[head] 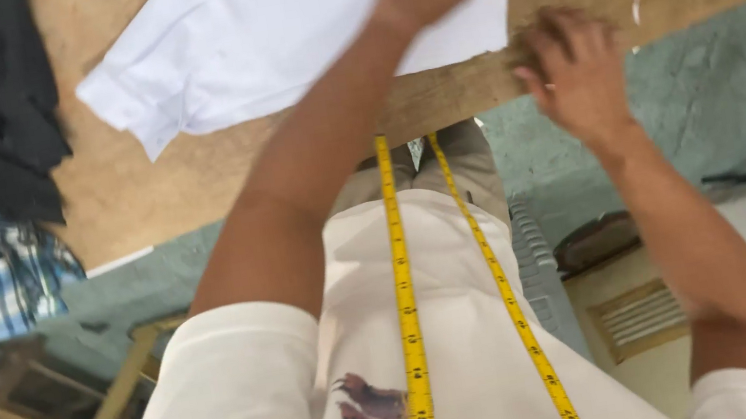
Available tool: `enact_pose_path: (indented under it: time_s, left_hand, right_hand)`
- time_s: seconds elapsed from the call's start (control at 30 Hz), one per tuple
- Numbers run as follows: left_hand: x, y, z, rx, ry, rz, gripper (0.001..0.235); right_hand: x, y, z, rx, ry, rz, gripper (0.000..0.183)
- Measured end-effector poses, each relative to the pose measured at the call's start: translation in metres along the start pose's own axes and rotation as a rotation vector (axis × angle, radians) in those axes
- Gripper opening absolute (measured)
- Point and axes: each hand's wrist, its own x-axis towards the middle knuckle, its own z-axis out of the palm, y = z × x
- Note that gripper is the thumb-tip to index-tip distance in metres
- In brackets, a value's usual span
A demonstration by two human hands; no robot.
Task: Measuring, marking, and cutting white fabric on a workbench in a garment factory
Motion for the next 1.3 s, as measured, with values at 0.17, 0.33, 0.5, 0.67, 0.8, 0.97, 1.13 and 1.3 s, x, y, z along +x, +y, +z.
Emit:
enact_pose_path:
  time_s: [0.17,0.33,0.5,0.67,0.8,0.97,1.13,1.3]
  left_hand:
    - [-0.038,0.074,-0.080,-0.052,-0.483,-0.036,0.080]
    - [-0.148,0.098,-0.084,-0.170,-0.680,-0.144,0.090]
    - [-0.192,0.100,-0.099,-0.093,-0.800,-0.538,0.096]
    - [-0.176,0.129,-0.070,0.012,-0.639,-0.614,0.094]
    - [-0.147,0.147,-0.071,0.028,-0.682,-0.700,0.094]
    - [-0.212,0.101,-0.059,0.217,-0.289,-0.881,0.090]
    - [-0.267,0.063,-0.081,0.197,-0.305,-0.984,0.095]
    - [-0.272,0.064,-0.084,0.175,-0.347,-0.966,0.095]
  right_hand:
    - [0.001,0.053,-0.018,-0.341,0.023,-0.202,0.042]
    - [0.011,0.023,-0.005,0.005,0.109,0.046,0.029]
    - [0.005,0.008,0.013,0.159,0.241,0.139,0.028]
    - [0.014,0.001,0.015,0.212,0.198,0.049,0.038]
    - [0.025,-0.006,0.001,0.149,-0.071,-0.227,0.052]
    - [0.030,-0.001,0.009,0.059,-0.004,-0.305,0.059]
    - [0.019,0.023,0.049,-0.003,-0.111,-0.275,0.067]
    - [0.012,0.041,0.022,-0.017,-0.054,-0.163,0.067]
